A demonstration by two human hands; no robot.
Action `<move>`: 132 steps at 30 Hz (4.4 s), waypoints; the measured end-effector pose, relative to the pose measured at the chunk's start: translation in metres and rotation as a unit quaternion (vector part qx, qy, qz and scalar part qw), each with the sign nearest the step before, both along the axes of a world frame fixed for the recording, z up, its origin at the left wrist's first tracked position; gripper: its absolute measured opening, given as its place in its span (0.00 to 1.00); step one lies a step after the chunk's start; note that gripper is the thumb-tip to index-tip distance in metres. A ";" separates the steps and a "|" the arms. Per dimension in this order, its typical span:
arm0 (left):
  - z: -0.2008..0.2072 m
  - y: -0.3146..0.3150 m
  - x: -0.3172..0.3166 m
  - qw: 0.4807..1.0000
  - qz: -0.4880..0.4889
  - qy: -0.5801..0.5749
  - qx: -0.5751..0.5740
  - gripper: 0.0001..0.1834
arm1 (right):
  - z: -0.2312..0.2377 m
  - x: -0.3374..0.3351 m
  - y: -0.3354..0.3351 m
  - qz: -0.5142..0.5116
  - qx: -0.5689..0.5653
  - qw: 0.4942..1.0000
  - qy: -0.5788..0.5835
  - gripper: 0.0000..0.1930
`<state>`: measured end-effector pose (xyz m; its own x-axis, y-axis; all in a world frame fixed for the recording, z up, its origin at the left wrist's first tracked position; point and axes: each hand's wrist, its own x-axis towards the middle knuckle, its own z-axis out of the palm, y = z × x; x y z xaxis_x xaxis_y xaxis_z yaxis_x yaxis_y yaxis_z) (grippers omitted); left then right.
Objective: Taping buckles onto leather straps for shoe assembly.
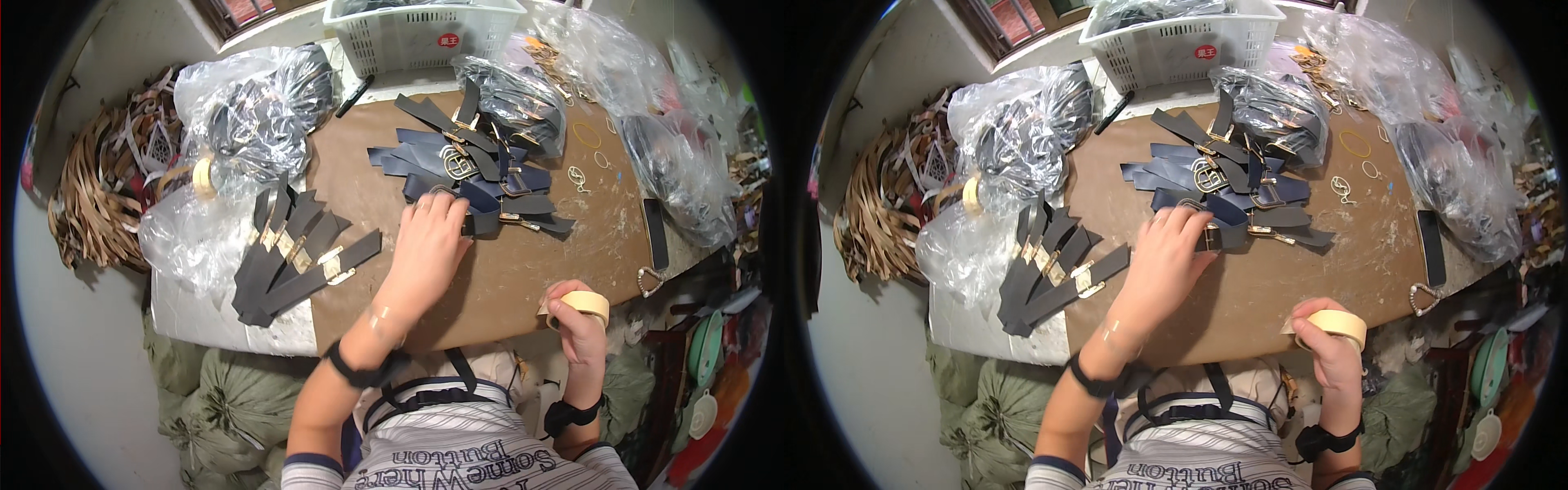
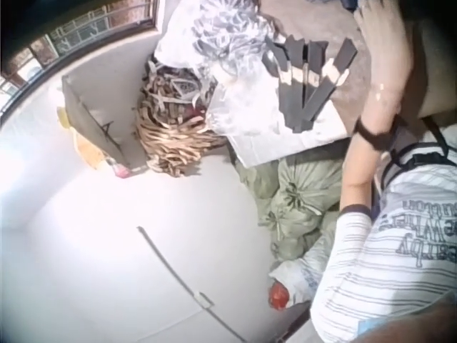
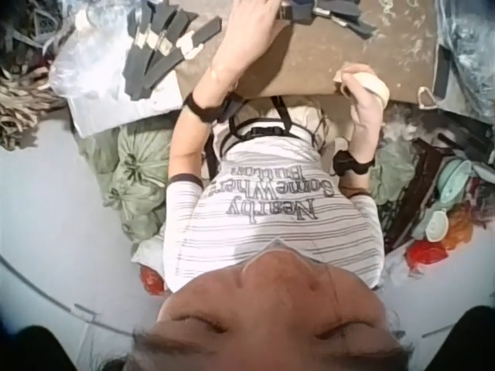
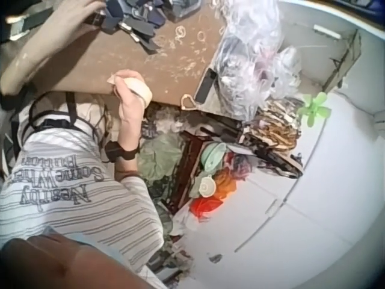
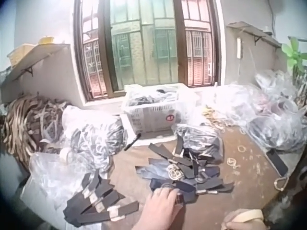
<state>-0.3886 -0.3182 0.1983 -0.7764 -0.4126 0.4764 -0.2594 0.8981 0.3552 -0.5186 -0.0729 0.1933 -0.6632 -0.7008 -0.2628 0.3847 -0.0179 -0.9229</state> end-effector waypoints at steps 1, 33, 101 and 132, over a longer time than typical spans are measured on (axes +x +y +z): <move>-0.003 -0.007 -0.009 1.000 0.006 0.001 0.001 0.16 | 0.002 0.001 0.001 0.017 -0.015 1.000 0.022 0.08; -0.007 0.090 0.054 0.961 0.117 -0.131 0.211 0.08 | 0.001 0.057 -0.036 0.167 0.040 0.949 0.263 0.27; -0.045 0.082 0.043 0.961 0.198 -0.019 0.194 0.10 | -0.028 0.042 -0.083 0.172 0.107 0.738 0.644 0.09; 0.008 -0.026 0.015 0.984 -0.084 -0.099 -0.125 0.11 | 0.026 0.018 0.009 0.041 0.052 0.997 0.029 0.24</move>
<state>-0.3733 -0.3442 0.2067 -0.9115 -0.1586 0.3796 -0.1408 0.9872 0.0743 -0.5002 -0.0636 0.2191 -0.6203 -0.7248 -0.2999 0.3277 0.1080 -0.9386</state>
